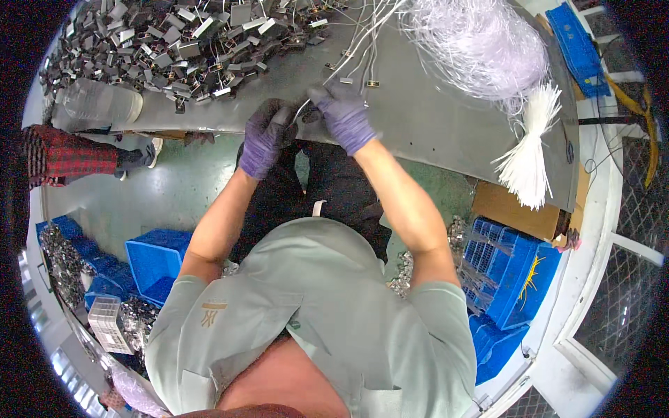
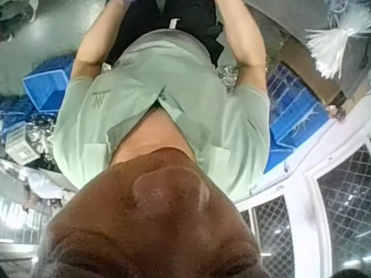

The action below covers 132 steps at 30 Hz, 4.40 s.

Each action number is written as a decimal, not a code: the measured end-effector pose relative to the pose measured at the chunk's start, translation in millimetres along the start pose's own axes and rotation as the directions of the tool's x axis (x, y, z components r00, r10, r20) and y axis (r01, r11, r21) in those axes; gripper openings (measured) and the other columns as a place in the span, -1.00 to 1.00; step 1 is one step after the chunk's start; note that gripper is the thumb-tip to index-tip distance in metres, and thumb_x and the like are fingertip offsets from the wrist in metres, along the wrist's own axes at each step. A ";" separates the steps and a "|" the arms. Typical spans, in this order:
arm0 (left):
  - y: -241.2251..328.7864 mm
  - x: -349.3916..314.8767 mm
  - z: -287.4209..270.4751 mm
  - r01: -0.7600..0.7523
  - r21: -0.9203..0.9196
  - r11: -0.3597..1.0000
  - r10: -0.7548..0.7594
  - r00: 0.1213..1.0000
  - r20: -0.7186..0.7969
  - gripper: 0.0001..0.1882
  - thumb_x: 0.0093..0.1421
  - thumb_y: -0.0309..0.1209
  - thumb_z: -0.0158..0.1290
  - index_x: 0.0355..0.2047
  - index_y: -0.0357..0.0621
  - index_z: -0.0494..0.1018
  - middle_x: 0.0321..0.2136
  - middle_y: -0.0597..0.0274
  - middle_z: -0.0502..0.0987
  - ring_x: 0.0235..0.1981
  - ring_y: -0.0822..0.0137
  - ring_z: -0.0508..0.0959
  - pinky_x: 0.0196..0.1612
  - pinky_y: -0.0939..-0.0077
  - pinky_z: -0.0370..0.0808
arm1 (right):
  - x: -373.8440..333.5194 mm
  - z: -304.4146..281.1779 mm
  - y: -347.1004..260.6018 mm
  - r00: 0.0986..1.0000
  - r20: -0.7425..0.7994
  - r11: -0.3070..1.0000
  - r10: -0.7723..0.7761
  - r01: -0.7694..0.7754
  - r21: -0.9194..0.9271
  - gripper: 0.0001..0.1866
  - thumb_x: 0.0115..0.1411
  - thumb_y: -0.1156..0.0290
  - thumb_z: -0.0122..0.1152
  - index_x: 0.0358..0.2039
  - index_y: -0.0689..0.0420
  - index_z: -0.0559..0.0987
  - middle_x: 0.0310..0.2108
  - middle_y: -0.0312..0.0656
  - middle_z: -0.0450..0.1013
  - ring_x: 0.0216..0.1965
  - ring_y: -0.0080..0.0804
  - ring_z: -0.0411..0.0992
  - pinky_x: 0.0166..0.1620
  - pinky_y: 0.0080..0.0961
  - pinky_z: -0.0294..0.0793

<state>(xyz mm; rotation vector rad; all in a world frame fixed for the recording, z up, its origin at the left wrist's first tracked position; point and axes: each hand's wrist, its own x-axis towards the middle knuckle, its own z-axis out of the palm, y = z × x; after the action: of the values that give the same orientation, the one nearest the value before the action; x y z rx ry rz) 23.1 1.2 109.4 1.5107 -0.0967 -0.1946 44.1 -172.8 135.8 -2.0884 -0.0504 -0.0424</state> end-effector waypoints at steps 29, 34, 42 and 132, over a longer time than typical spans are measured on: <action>82.5 110.9 -15.3 0.224 -0.720 0.657 -0.078 0.970 0.230 -0.50 0.16 -0.02 -0.02 -0.07 -0.17 0.35 -0.11 0.09 0.45 -0.04 0.15 0.41 0.01 0.29 0.31 | 203.4 -169.5 196.9 0.923 -0.273 0.646 0.271 -0.384 -0.660 -0.42 0.01 -0.15 0.04 -0.38 0.19 0.60 -0.35 0.08 0.50 -0.30 -0.01 0.48 -0.20 -0.27 0.44; 70.4 111.1 -17.7 0.219 -0.728 0.649 -0.018 0.962 0.273 -0.68 0.21 -0.28 -0.11 -0.11 -0.21 0.38 -0.23 0.11 0.50 -0.20 0.23 0.49 -0.16 0.38 0.39 | 162.7 -146.2 182.9 0.860 -0.098 0.848 0.501 -0.465 0.254 -0.78 0.16 0.20 0.09 -0.47 0.08 0.50 -0.69 -0.35 0.33 -0.76 -0.58 0.22 -0.71 -0.60 0.15; 60.4 78.4 -30.8 -0.316 -0.038 0.948 0.315 0.949 -0.032 -0.69 0.13 -0.29 0.06 -0.23 -0.28 0.43 -0.44 0.29 0.47 -0.48 0.48 0.47 -0.45 0.59 0.44 | 33.8 -63.4 55.8 0.942 0.197 0.693 0.272 -0.334 0.639 -0.69 0.13 0.19 0.15 -0.32 0.22 0.49 -0.59 -0.25 0.42 -0.66 -0.54 0.34 -0.63 -0.67 0.25; -124.1 -360.8 -240.3 0.137 -0.550 0.824 -0.257 0.955 -0.147 -0.50 0.11 -0.06 0.07 -0.80 -0.06 0.21 -0.88 0.28 0.17 -0.85 0.34 0.18 -0.74 0.45 0.14 | 23.0 53.3 0.0 0.821 -0.487 0.780 0.297 0.086 0.620 -0.77 0.19 0.30 0.08 -0.28 0.22 0.50 -0.50 -0.22 0.46 -0.59 -0.53 0.42 -0.53 -0.63 0.42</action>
<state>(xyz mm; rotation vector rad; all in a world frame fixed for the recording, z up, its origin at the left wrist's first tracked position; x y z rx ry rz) -294.9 298.5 -8.1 0.9663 0.2758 -0.2026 67.5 -126.1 110.6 -1.3321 0.3806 -0.5107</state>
